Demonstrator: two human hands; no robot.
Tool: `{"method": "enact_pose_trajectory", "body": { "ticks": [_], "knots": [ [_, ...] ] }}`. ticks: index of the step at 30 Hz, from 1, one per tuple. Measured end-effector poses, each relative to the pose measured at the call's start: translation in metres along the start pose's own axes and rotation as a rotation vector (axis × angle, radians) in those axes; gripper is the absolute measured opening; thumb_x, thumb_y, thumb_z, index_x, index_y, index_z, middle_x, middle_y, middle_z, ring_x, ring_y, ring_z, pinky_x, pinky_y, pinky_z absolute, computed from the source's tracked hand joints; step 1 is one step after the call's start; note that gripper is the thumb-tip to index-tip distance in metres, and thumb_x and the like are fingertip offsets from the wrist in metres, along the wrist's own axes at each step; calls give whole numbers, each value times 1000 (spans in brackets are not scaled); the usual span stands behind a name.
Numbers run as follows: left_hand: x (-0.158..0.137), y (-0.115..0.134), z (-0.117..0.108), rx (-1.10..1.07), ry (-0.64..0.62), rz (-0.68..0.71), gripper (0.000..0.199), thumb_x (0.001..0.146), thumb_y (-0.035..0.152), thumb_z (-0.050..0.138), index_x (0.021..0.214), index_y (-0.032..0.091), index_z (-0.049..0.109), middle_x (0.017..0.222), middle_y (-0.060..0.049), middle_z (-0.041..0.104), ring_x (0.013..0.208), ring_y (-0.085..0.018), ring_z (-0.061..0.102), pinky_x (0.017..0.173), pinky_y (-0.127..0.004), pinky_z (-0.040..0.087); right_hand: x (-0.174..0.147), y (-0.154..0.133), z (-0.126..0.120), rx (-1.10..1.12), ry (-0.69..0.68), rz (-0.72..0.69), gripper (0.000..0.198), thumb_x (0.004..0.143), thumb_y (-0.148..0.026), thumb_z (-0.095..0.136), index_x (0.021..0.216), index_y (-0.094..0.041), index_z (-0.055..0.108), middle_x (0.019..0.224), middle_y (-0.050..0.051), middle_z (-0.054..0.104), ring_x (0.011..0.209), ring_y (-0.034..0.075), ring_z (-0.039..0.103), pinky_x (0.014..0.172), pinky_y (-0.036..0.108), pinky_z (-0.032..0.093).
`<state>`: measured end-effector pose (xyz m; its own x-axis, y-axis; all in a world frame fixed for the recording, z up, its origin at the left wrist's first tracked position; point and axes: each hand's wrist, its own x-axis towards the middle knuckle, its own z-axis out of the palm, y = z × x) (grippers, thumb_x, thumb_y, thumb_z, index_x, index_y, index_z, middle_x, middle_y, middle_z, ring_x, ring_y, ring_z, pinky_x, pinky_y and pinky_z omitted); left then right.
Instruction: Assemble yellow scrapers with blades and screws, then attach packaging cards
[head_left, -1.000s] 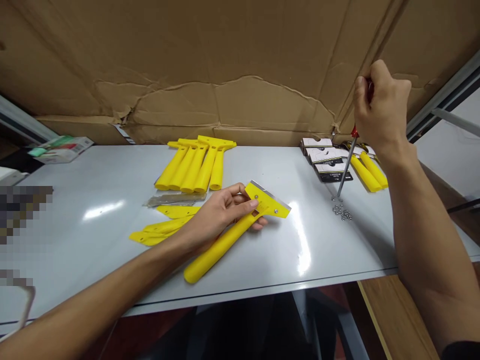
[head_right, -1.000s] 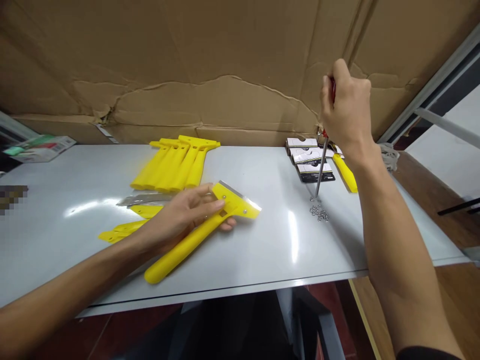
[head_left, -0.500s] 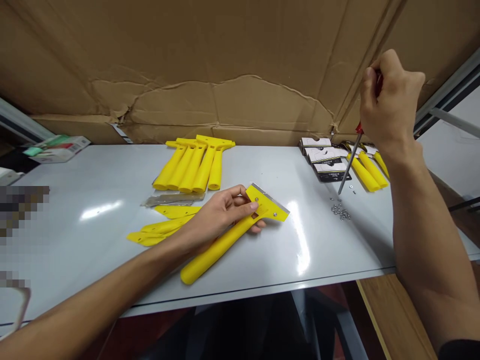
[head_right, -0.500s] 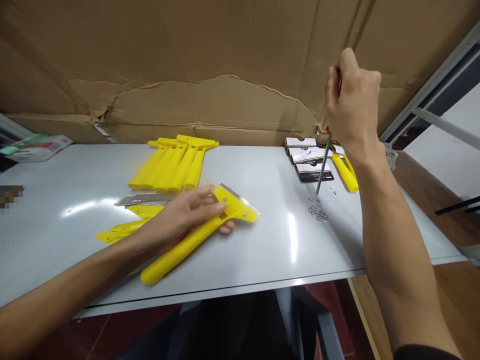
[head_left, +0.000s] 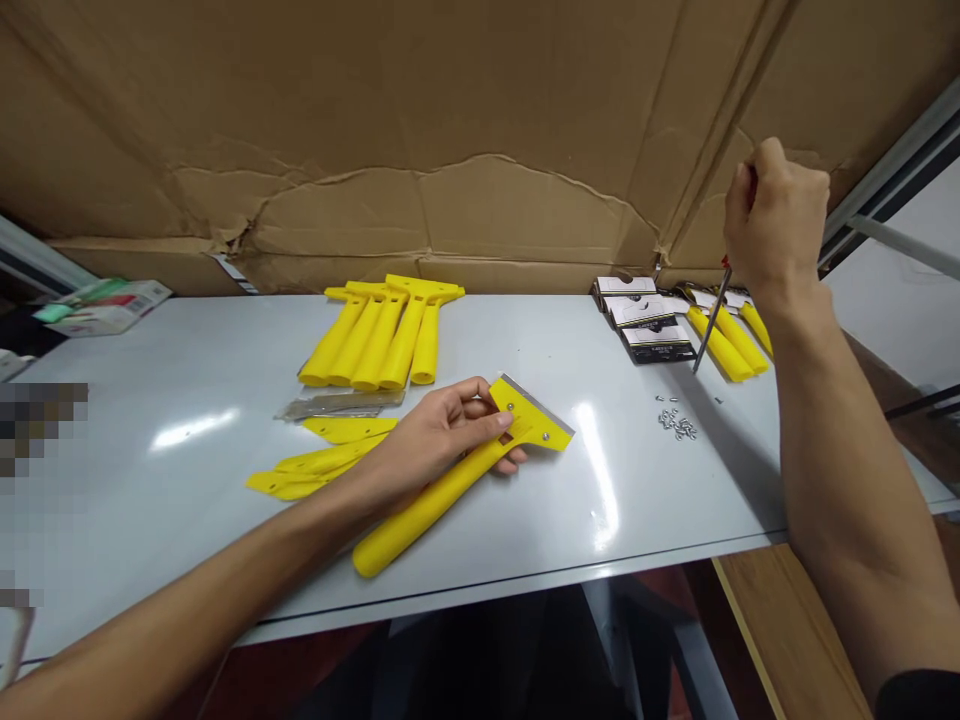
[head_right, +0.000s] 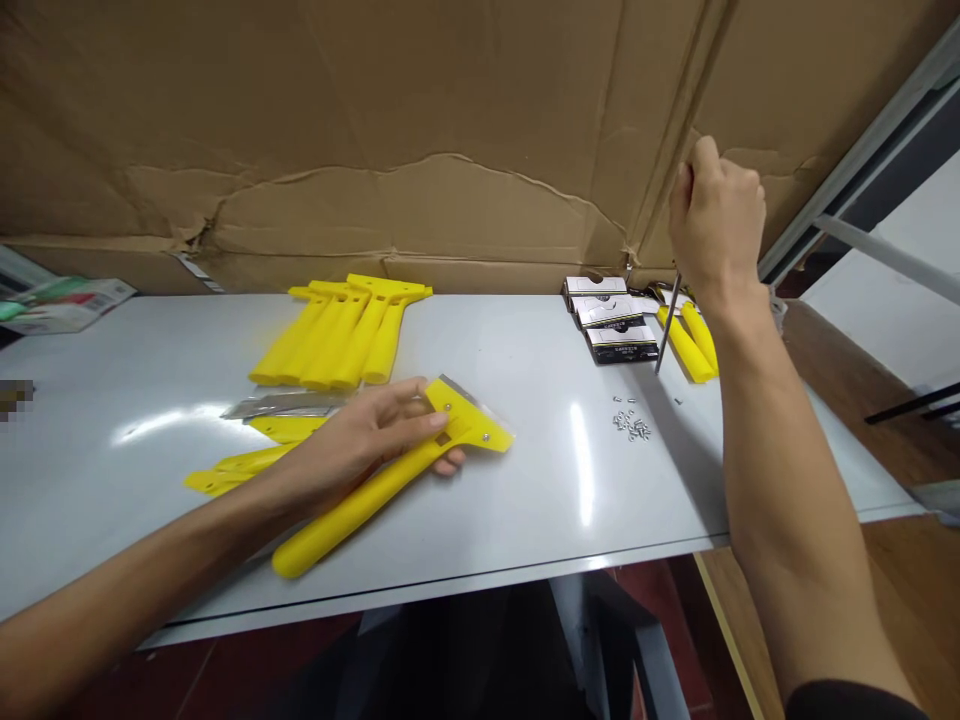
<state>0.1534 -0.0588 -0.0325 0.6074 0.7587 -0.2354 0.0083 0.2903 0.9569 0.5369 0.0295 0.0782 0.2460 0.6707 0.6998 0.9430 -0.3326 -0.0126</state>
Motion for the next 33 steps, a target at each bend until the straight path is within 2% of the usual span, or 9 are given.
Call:
{"method": "enact_pose_trajectory", "body": {
  "ticks": [3,6,8,10,12,14,18,22,33],
  "knots": [
    [-2,4,3,0,10,-11,43,86,48,83,101,16,59,93,-9,78,76,-18,77,77,-29,66,1,3,-4,40,35,-31,39,107,-34,27,123,-19,59,108,14,68,83,16,53,76,29,23],
    [-4,9,7,12,26,-37,45,84,48,85,102,16,59,91,-10,78,77,-18,77,79,-30,65,2,-1,-19,223,222,-97,41,109,-37,25,111,-19,61,97,10,63,77,13,49,76,29,29],
    [-5,11,9,9,32,-50,47,81,49,87,101,16,59,89,-10,78,77,-19,77,79,-31,65,2,-12,-30,485,389,-141,42,109,-45,27,99,-18,58,93,7,59,77,9,51,78,27,36],
    [-5,12,10,6,29,-53,47,80,48,88,98,16,59,88,-10,78,77,-20,77,80,-33,65,-1,-32,-37,864,493,-169,41,107,-51,37,87,-18,48,86,4,53,69,6,50,71,23,39],
    [-6,13,11,12,20,-58,44,80,47,87,95,16,59,87,-9,78,77,-19,77,83,-33,64,-9,-57,-39,1223,501,-172,39,104,-47,46,80,-19,36,77,1,45,56,5,43,56,22,35],
    [-6,15,12,28,6,-65,42,82,45,86,94,16,59,87,-9,78,77,-18,76,82,-33,63,-20,-81,-37,1389,443,-127,33,106,-39,44,81,-19,35,73,0,41,52,4,41,50,21,33],
    [-9,20,13,60,-56,-68,36,87,43,81,94,15,60,87,-10,78,73,-17,75,74,-31,63,-43,-108,-23,1331,279,-20,31,107,-40,40,86,-17,40,75,-1,46,58,3,47,59,17,41],
    [-12,22,14,64,-81,-68,32,90,40,79,96,15,59,91,-10,78,73,-17,75,71,-29,62,-48,-107,-8,1297,231,-4,38,106,-50,39,89,-17,43,75,-1,48,60,4,47,62,18,42],
    [-12,17,11,68,-106,-14,37,86,40,83,98,15,60,103,-12,77,82,-20,78,69,-27,63,-42,-105,2,1421,333,-24,41,103,-55,46,89,-17,43,73,0,43,63,6,50,62,21,46]
  ]
}}
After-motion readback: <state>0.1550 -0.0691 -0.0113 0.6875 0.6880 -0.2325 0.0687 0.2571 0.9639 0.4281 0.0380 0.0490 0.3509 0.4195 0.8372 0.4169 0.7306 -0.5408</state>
